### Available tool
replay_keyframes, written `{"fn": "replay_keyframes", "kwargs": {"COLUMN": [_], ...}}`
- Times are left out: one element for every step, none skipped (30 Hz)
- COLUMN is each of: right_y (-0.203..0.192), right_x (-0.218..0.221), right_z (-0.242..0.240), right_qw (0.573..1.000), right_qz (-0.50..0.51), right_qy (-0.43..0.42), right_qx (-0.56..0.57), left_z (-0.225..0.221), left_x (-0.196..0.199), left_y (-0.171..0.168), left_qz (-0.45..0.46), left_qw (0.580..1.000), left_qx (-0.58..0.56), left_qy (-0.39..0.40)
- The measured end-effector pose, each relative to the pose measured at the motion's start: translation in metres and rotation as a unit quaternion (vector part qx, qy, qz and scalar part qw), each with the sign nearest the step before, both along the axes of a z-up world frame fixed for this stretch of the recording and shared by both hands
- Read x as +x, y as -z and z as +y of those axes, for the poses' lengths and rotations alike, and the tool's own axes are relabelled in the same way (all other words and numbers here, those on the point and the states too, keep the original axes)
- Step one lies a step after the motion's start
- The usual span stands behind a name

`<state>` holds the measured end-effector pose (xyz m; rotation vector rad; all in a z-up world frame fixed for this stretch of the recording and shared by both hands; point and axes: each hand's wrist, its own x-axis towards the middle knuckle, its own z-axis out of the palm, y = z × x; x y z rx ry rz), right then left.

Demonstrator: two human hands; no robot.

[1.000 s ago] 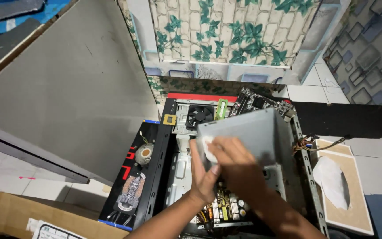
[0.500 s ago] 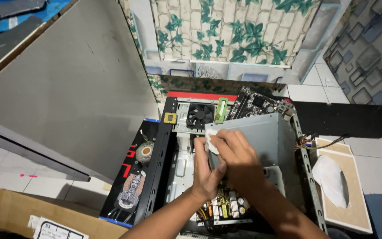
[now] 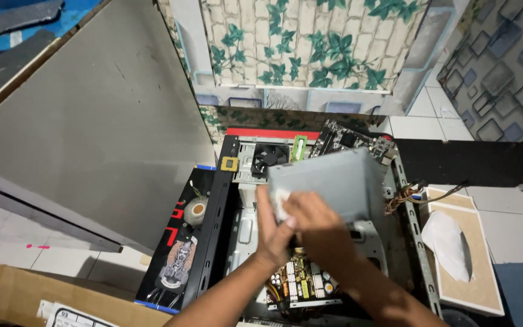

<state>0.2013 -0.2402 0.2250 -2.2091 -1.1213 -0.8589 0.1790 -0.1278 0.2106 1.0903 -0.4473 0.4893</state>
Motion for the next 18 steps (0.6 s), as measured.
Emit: {"fn": "replay_keyframes", "kwargs": {"right_y": [0.004, 0.007, 0.002, -0.003, -0.006, 0.003, 0.014, 0.024, 0.026, 0.027, 0.026, 0.017, 0.01, 0.004, 0.0, -0.003, -0.006, -0.008], "right_x": [-0.003, -0.006, -0.004, -0.003, -0.003, 0.008, 0.017, 0.025, 0.022, 0.018, 0.016, 0.009, 0.0, -0.009, -0.01, -0.011, -0.012, -0.011], "right_z": [0.0, 0.0, 0.002, 0.005, 0.006, 0.007, 0.006, 0.006, 0.005, 0.004, 0.003, 0.003, 0.004, 0.005, 0.007, 0.009, 0.01, 0.011], "right_qw": [0.999, 0.998, 0.998, 0.999, 0.999, 0.999, 0.999, 0.998, 0.998, 0.999, 0.998, 0.998, 1.0, 0.999, 0.999, 0.999, 0.999, 0.999], "right_qz": [0.012, 0.024, 0.021, -0.004, -0.026, -0.025, -0.042, -0.059, -0.058, -0.052, -0.05, -0.054, -0.014, 0.026, 0.026, 0.022, 0.019, 0.021], "right_qy": [-0.013, -0.027, -0.026, -0.027, -0.03, -0.03, -0.013, 0.005, 0.006, 0.014, 0.022, 0.022, 0.009, -0.004, -0.005, -0.028, -0.049, -0.049], "right_qx": [-0.029, -0.058, -0.057, -0.036, -0.018, -0.018, -0.011, -0.004, -0.005, -0.003, 0.0, 0.001, -0.018, -0.036, -0.033, -0.023, -0.013, -0.011], "left_z": [0.002, 0.005, 0.007, 0.009, 0.01, 0.004, -0.003, -0.01, -0.007, -0.003, 0.001, 0.003, 0.005, 0.008, 0.011, 0.014, 0.016, 0.013], "left_x": [0.002, 0.003, 0.002, 0.001, -0.003, 0.002, 0.003, 0.005, 0.001, -0.003, -0.005, 0.002, 0.007, 0.011, 0.01, 0.009, 0.008, 0.004], "left_y": [-0.002, -0.005, 0.005, 0.015, 0.027, 0.026, 0.026, 0.025, 0.03, 0.033, 0.035, 0.033, 0.033, 0.033, 0.031, 0.029, 0.028, 0.022], "left_qz": [0.03, 0.06, 0.058, 0.083, 0.112, 0.114, 0.085, 0.057, 0.058, 0.073, 0.084, 0.08, 0.103, 0.124, 0.125, 0.079, 0.036, 0.038], "left_qw": [0.999, 0.995, 0.996, 0.995, 0.992, 0.992, 0.994, 0.994, 0.994, 0.994, 0.994, 0.994, 0.994, 0.986, 0.986, 0.991, 0.994, 0.994], "left_qx": [-0.036, -0.073, -0.071, -0.043, -0.017, -0.017, 0.023, 0.063, 0.062, 0.058, 0.055, 0.055, -0.026, -0.108, -0.106, -0.102, -0.099, -0.097], "left_qy": [-0.008, -0.016, -0.016, -0.034, -0.053, -0.053, -0.061, -0.068, -0.067, -0.059, -0.053, -0.053, -0.04, -0.027, -0.028, -0.033, -0.038, -0.037]}}
